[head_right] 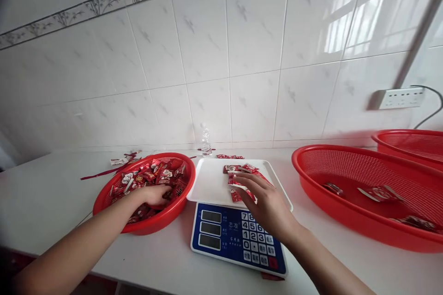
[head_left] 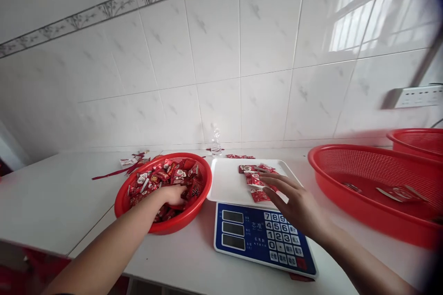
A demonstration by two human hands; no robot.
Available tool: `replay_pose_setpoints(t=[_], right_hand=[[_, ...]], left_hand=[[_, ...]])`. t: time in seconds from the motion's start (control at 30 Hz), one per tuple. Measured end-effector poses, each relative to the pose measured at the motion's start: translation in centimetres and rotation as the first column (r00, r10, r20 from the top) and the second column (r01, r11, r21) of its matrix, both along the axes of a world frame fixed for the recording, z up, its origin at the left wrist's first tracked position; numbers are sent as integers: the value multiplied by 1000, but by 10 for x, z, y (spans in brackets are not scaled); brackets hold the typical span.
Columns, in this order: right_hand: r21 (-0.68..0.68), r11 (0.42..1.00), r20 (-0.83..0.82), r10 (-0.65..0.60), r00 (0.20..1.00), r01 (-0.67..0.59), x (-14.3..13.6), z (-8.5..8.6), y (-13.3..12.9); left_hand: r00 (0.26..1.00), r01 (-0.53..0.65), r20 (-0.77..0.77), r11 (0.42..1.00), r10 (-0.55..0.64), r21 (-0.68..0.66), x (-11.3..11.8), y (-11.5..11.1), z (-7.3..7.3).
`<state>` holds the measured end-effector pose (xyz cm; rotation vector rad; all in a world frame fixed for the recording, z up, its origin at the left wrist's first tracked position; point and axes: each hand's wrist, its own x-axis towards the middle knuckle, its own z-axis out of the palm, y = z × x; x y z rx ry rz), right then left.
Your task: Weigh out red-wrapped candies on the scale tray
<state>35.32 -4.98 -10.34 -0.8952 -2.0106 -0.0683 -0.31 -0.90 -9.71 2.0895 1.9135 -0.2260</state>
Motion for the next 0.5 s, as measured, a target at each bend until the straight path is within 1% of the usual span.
replay_pose_setpoints(t=[0.07, 0.13, 0.17, 0.23, 0.3, 0.37, 0.43, 0.5], right_hand=[[25, 998, -49, 51, 997, -50, -9, 15, -11], [16, 994, -62, 111, 992, -110, -16, 30, -22], [-9, 988, -45, 150, 988, -151, -20, 37, -26], [-118, 960, 28, 259, 965, -254, -28, 47, -33], [-260, 897, 114, 397, 911, -358, -38, 50, -38], [-362, 832, 192, 509, 839, -421, -48, 49, -41], [-417, 791, 257, 575, 777, -448, -57, 45, -44], [-461, 762, 298, 616, 729, -455, -64, 42, -48]], left_hand=[[999, -29, -37, 998, 27, -59, 3, -1, -6], [997, -58, -61, 994, 53, -90, 9, -1, -10], [996, -70, -68, 993, 63, -100, 11, -1, -10], [994, -91, -72, 989, 83, -118, 14, 0, -10], [992, -112, -70, 986, 103, -127, 16, 1, -10], [989, -137, -74, 983, 128, -124, 16, 1, -11], [985, -158, -83, 980, 149, -119, 15, 0, -12], [985, -160, -81, 981, 152, -111, 15, 0, -14]])
